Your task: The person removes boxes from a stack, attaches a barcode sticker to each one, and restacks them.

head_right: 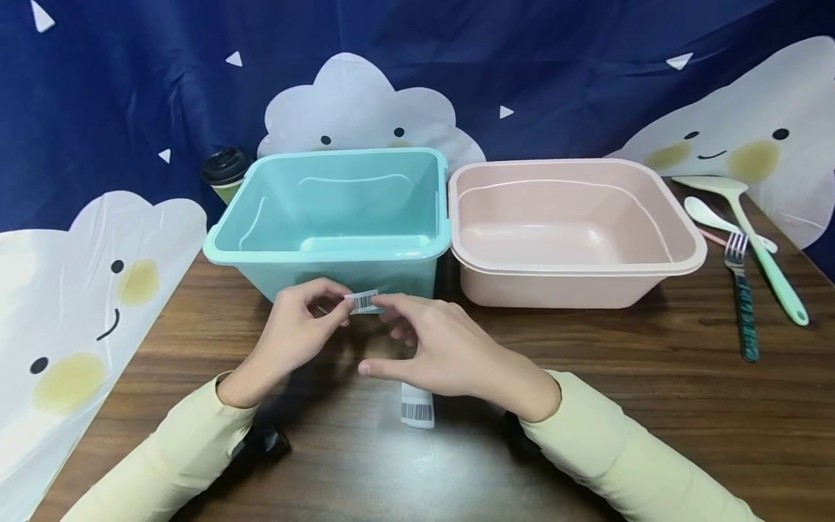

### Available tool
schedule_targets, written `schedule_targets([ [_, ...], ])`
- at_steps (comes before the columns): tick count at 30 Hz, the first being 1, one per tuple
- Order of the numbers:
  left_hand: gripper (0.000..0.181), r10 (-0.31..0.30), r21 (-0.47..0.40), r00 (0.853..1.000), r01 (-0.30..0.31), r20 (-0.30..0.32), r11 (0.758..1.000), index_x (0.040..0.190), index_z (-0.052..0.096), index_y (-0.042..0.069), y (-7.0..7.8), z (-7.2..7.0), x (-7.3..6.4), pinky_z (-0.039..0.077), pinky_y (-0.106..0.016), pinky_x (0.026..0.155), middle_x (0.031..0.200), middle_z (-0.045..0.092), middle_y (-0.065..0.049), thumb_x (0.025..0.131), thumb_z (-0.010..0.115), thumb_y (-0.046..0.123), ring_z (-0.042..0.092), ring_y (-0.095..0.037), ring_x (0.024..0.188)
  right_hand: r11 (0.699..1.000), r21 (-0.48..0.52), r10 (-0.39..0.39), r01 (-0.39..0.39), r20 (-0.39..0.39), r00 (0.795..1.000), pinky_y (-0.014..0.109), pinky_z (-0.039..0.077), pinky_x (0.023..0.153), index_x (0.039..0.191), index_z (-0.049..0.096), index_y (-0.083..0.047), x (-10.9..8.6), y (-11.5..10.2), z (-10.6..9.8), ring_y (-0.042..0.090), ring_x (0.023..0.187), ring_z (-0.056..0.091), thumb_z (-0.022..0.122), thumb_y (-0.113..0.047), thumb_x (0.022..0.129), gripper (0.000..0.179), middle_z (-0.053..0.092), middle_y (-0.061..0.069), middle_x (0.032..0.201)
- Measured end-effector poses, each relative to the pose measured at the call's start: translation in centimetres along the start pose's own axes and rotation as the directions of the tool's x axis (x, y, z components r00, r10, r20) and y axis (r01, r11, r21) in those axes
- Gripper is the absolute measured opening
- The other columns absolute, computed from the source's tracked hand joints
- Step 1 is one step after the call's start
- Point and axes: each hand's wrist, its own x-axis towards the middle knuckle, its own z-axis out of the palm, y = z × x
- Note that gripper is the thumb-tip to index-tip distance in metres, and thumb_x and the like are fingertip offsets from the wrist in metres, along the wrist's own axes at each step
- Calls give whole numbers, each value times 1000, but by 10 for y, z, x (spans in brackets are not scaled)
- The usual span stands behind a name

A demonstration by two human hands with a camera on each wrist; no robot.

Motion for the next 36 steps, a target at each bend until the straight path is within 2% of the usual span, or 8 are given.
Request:
schedule_targets([
  [4, 5, 28, 60, 999, -27, -27, 998, 90, 77, 9, -6, 0, 2, 57, -32, 67, 80, 75, -2, 89, 72, 10, 68, -13, 72, 998, 62, 8, -10, 40, 999, 28, 57, 87, 148, 49, -14, 4, -1, 4, 10, 102, 70, 84, -38, 81, 79, 65, -4, 132],
  [8, 6, 69, 106, 996, -62, -64, 992, 88, 78, 9, -8, -1, 3, 57, -32, 65, 79, 76, -1, 88, 72, 10, 69, -12, 70, 997, 77, -7, 2, 69, 998, 35, 56, 95, 153, 41, -13, 5, 1, 8, 17, 112, 69, 83, -37, 82, 86, 58, 1, 145],
  [13, 6, 105, 126, 990, -93, -92, 988, 87, 78, 9, -13, 0, 6, 57, -33, 64, 78, 76, -1, 87, 72, 10, 69, -13, 69, 993, 113, -24, 12, 112, 993, 39, 52, 104, 160, 24, -12, 4, 3, 13, 24, 126, 61, 83, -34, 83, 99, 45, 5, 156],
  [18, 7, 105, 139, 990, -91, -98, 986, 87, 78, 8, -14, -2, 6, 57, -33, 63, 77, 77, -2, 88, 72, 9, 70, -13, 67, 987, 161, -48, 27, 131, 990, 38, 49, 108, 163, 8, -13, 5, 6, 16, 25, 136, 52, 83, -31, 84, 111, 35, 6, 163],
  [36, 7, 61, 165, 992, -42, -109, 985, 89, 79, 7, -13, -3, 6, 51, -28, 60, 77, 77, -2, 88, 73, 11, 69, -12, 66, 992, 107, -75, 62, 121, 990, 39, 49, 107, 163, 7, -11, 7, 12, 19, 25, 143, 44, 82, -34, 85, 110, 30, 4, 165],
])
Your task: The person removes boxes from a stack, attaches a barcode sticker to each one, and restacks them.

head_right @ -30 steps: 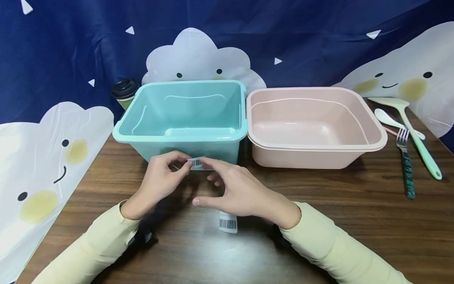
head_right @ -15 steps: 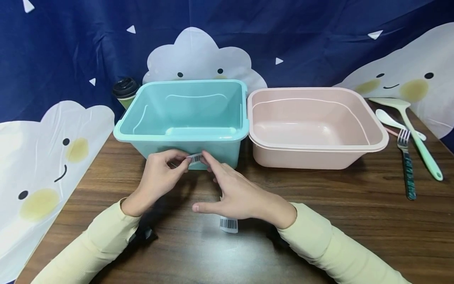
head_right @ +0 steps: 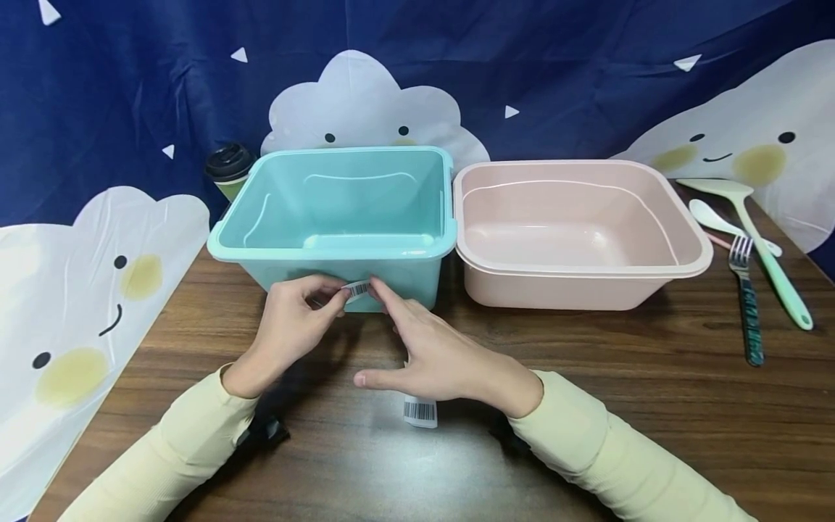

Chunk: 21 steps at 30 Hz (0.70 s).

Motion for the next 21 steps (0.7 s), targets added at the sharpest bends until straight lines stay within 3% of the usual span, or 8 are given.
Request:
schedule_targets([
  [21, 10, 0, 46, 1000, 2, -25, 999, 90, 82, 8, 3, -10, 0, 55, -35, 61, 83, 79, -3, 84, 77, 13, 70, -14, 67, 1000, -16, 22, -22, 9, 1000, 45, 48, 108, 163, 7, -15, -1, 0, 1, 26, 136, 50, 80, -37, 86, 108, 28, 1, 166],
])
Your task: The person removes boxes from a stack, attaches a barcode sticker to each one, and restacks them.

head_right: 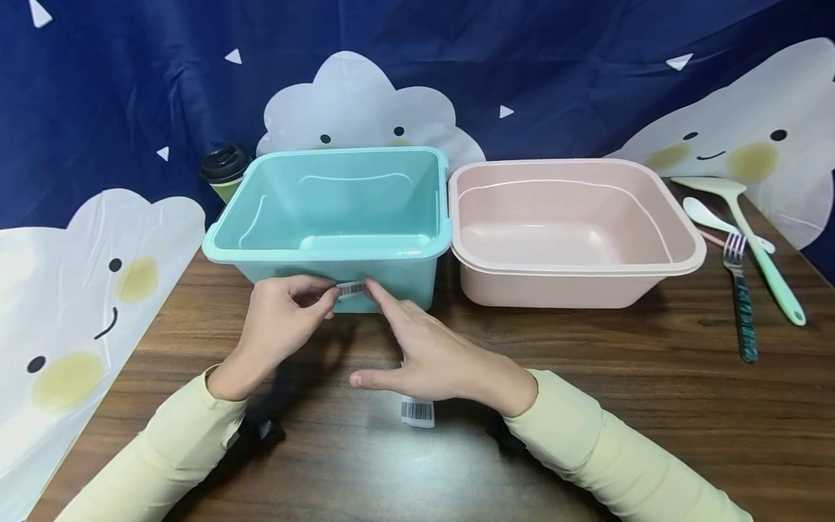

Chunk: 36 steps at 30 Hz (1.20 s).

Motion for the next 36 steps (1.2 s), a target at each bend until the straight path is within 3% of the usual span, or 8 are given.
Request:
schedule_targets([
  [9, 10, -20, 17, 1000, 20, 24, 1000, 90, 82, 9, 1, -2, 0, 54, -35, 61, 81, 79, -2, 84, 77, 14, 70, -13, 65, 1000, 5, 15, -15, 6, 1000, 45, 47, 108, 163, 8, -15, 0, 0, 0, 26, 135, 51, 80, -37, 86, 108, 28, 0, 166],
  [26, 9, -61, 64, 993, 55, 103, 996, 88, 83, 12, 0, -3, 1, 42, -30, 54, 72, 76, 1, 84, 76, 17, 52, -7, 52, 1000, -9, 17, -17, 5, 1000, 45, 47, 109, 164, 7, -18, -1, -2, -2, 26, 134, 52, 79, -39, 87, 107, 27, -1, 167],
  [36, 10, -55, 95, 995, 47, 86, 994, 87, 83, 13, 0, -6, 3, 44, -31, 53, 68, 74, 2, 83, 77, 18, 53, -8, 51, 999, -13, 30, -29, 12, 999, 45, 46, 110, 164, 7, -18, -2, -4, -3, 25, 136, 51, 78, -40, 87, 107, 27, -1, 167],
])
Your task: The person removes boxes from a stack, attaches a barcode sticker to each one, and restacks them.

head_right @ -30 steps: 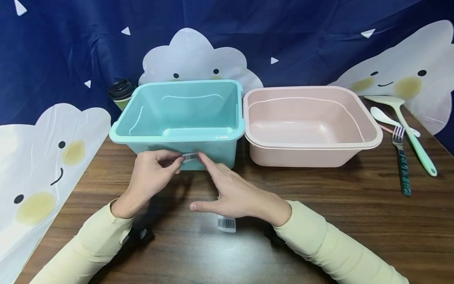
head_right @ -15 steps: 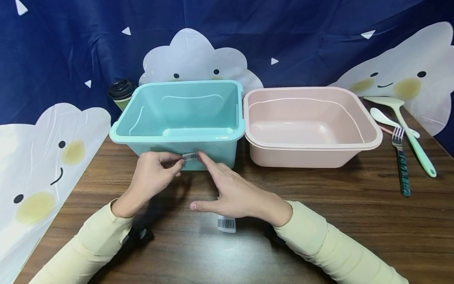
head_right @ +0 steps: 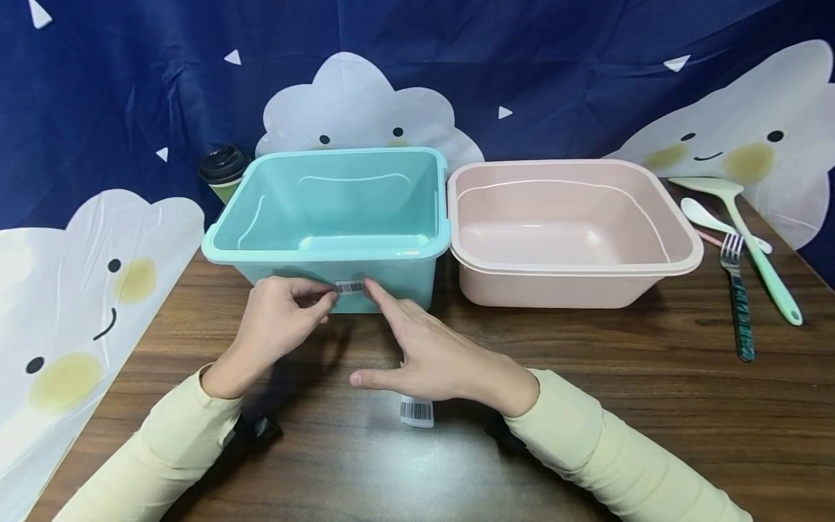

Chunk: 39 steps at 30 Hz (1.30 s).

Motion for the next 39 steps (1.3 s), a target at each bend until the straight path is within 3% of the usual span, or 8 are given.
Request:
schedule_targets([
  [6, 8, 10, -13, 1000, -10, 20, 1000, 84, 83, 12, 2, -2, -1, 50, -32, 59, 70, 75, 2, 83, 77, 18, 61, -7, 57, 1000, -15, 4, -4, -9, 1000, 45, 46, 109, 163, 11, -20, -4, -3, -3, 24, 134, 52, 76, -44, 89, 101, 32, 0, 164],
  [16, 10, -14, -27, 990, 18, 140, 999, 85, 83, 13, 3, 2, -2, 55, -34, 69, 77, 77, 4, 85, 74, 18, 70, -10, 73, 997, -71, 38, -38, -6, 999, 47, 46, 109, 161, 23, -16, -4, -1, -7, 26, 130, 57, 74, -46, 90, 92, 44, 6, 156],
  [21, 13, -9, -26, 966, 17, 258, 1000, 92, 82, 12, 2, 9, -3, 55, -32, 70, 82, 77, 4, 86, 74, 20, 69, -8, 75, 986, -121, 115, -113, 15, 993, 42, 54, 100, 153, 40, -7, 0, 5, -10, 22, 117, 65, 71, -48, 91, 81, 63, 9, 135],
  [26, 18, -18, -4, 933, 21, 360, 1000, 99, 81, 12, 0, 17, -4, 56, -31, 73, 84, 78, 6, 87, 75, 24, 71, -7, 79, 965, -167, 223, -201, 128, 966, 43, 55, 96, 151, 43, -3, 3, 16, -12, 22, 113, 66, 66, -57, 92, 83, 64, 13, 134],
  [32, 18, -10, -1, 921, 12, 389, 1000, 98, 81, 13, -1, 20, -4, 57, -30, 75, 84, 77, 8, 87, 74, 25, 72, -9, 84, 963, -191, 225, -190, 184, 957, 46, 52, 99, 153, 40, -3, 5, 27, -12, 23, 116, 64, 65, -59, 91, 87, 57, 16, 143],
  [39, 19, -9, -4, 914, 12, 406, 1000, 100, 81, 12, -1, 20, -4, 55, -30, 74, 84, 77, 8, 88, 73, 25, 69, -6, 81, 970, -190, 189, -153, 187, 964, 43, 52, 96, 151, 44, -3, 8, 35, -9, 23, 113, 63, 69, -51, 91, 80, 62, 15, 134],
])
